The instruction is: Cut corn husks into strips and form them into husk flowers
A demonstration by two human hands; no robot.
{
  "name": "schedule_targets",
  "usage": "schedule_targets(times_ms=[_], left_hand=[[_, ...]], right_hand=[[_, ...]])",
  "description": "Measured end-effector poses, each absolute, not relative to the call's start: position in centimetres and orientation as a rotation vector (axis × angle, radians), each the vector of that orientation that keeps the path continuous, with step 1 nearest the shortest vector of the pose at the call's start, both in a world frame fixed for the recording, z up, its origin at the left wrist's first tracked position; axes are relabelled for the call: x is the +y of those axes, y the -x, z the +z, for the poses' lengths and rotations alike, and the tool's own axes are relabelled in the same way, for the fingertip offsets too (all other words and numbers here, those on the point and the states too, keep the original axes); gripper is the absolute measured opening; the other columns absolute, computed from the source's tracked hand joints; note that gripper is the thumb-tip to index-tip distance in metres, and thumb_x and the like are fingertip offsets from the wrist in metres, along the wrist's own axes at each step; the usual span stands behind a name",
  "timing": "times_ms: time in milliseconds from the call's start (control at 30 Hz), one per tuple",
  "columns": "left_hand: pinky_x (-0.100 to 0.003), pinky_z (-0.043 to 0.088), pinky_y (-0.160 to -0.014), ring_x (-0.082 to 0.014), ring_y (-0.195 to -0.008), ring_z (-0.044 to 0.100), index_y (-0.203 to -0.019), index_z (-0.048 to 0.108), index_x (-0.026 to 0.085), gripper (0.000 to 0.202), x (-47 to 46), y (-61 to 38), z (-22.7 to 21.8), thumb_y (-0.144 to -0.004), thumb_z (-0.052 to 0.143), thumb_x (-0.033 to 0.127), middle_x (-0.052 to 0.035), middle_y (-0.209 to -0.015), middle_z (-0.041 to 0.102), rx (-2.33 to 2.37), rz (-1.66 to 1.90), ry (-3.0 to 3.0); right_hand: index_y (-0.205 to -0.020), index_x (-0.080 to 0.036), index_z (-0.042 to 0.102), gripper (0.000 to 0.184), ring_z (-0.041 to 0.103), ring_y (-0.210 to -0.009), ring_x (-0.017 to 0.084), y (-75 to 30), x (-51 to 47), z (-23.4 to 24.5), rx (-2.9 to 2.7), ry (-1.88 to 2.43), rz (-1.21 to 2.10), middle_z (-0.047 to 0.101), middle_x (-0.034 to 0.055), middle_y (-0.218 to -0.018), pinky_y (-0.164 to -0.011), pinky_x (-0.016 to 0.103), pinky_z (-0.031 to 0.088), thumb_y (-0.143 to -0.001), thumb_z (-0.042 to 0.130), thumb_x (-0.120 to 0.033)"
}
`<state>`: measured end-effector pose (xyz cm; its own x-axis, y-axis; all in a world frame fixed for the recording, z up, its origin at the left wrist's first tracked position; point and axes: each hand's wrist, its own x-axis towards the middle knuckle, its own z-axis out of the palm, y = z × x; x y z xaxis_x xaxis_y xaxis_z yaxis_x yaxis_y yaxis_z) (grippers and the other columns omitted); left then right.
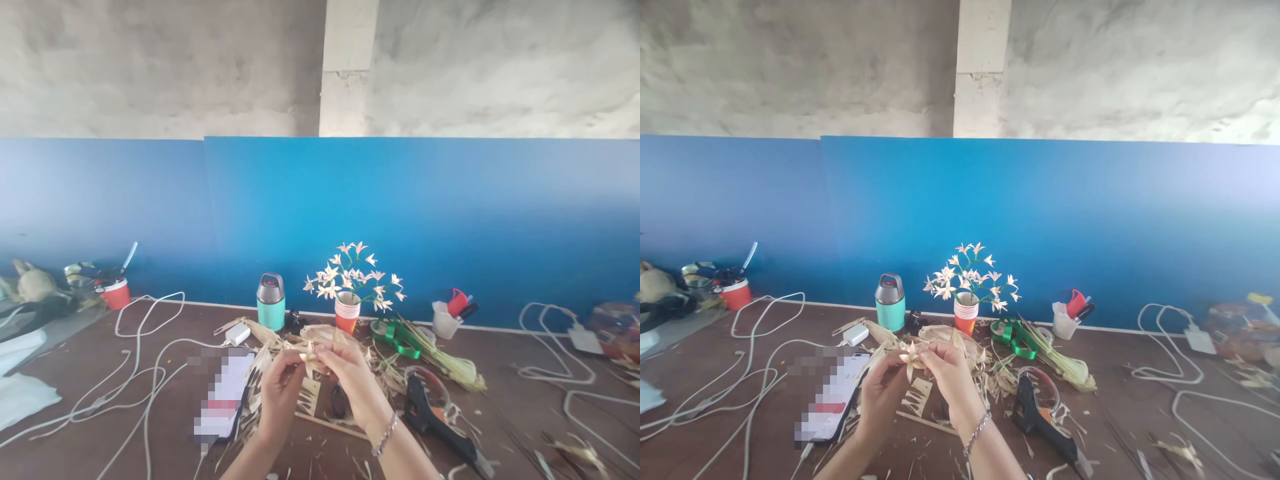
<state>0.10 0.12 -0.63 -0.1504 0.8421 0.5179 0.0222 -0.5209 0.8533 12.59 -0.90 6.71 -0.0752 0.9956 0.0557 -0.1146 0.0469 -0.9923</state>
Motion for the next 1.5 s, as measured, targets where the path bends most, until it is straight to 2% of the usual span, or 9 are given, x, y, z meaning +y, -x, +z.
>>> schedule_targets(times_ms=[300,467,633,967,1500], left_hand=[[-0.027,0.047,-0.065,-0.0183,-0.07,0.059,-0.076,0.062,0.019,0.006,0.0,-0.2,-0.2,-0.078,0.059,0.023,-0.0045,-0.076,0.066,0.947,1.684,-1.495],[-0.023,0.044,-0.059,-0.0158,-0.063,0.055,-0.072,0.062,0.019,0.006,-0.1,-0.2,0.0,-0.077,0.06,0.023,-0.0017,-0.068,0.062,1.006,1.696,-1.513],[-0.021,0.042,-0.054,-0.0132,-0.058,0.052,-0.073,0.062,0.019,0.006,0.0,-0.2,-0.3,-0.077,0.059,0.023,0.0001,-0.065,0.06,1.009,1.697,-1.522],[-0.021,0.042,-0.052,-0.0124,-0.055,0.051,-0.074,0.062,0.018,0.008,0.1,-0.3,-0.3,-0.076,0.06,0.025,0.0007,-0.062,0.058,0.994,1.692,-1.463],[-0.024,0.042,-0.055,-0.0148,-0.058,0.052,-0.071,0.063,0.019,0.013,-0.5,-0.4,0.5,-0.073,0.063,0.032,-0.0008,-0.062,0.059,1.019,1.648,-1.367]], right_hand=[[-0.066,-0.014,0.069,0.021,0.043,-0.054,0.009,-12.6,-0.8,6.3,-1.168,1.022,1.263,0.055,-0.0016,-0.056,-0.054,0.022,0.036,-0.067,0.068,-0.035],[-0.067,-0.015,0.068,0.015,0.055,-0.061,0.013,-12.5,-0.9,6.4,-1.142,1.002,1.265,0.062,0.0001,-0.061,-0.06,0.024,0.044,-0.063,0.069,-0.029],[-0.072,-0.015,0.068,0.018,0.062,-0.07,0.018,-12.6,-0.7,6.3,-1.167,1.036,1.192,0.067,0.0036,-0.071,-0.067,0.028,0.049,-0.062,0.069,-0.03],[-0.086,-0.015,0.066,0.017,0.062,-0.074,0.02,-12.8,-0.5,5.5,-1.375,1.081,0.991,0.068,0.0071,-0.082,-0.068,0.032,0.05,-0.073,0.059,-0.025],[-0.085,-0.016,0.066,0.018,0.06,-0.071,0.019,-12.7,-0.6,5.5,-1.388,1.091,0.983,0.067,0.0057,-0.08,-0.063,0.028,0.049,-0.073,0.061,-0.028]])
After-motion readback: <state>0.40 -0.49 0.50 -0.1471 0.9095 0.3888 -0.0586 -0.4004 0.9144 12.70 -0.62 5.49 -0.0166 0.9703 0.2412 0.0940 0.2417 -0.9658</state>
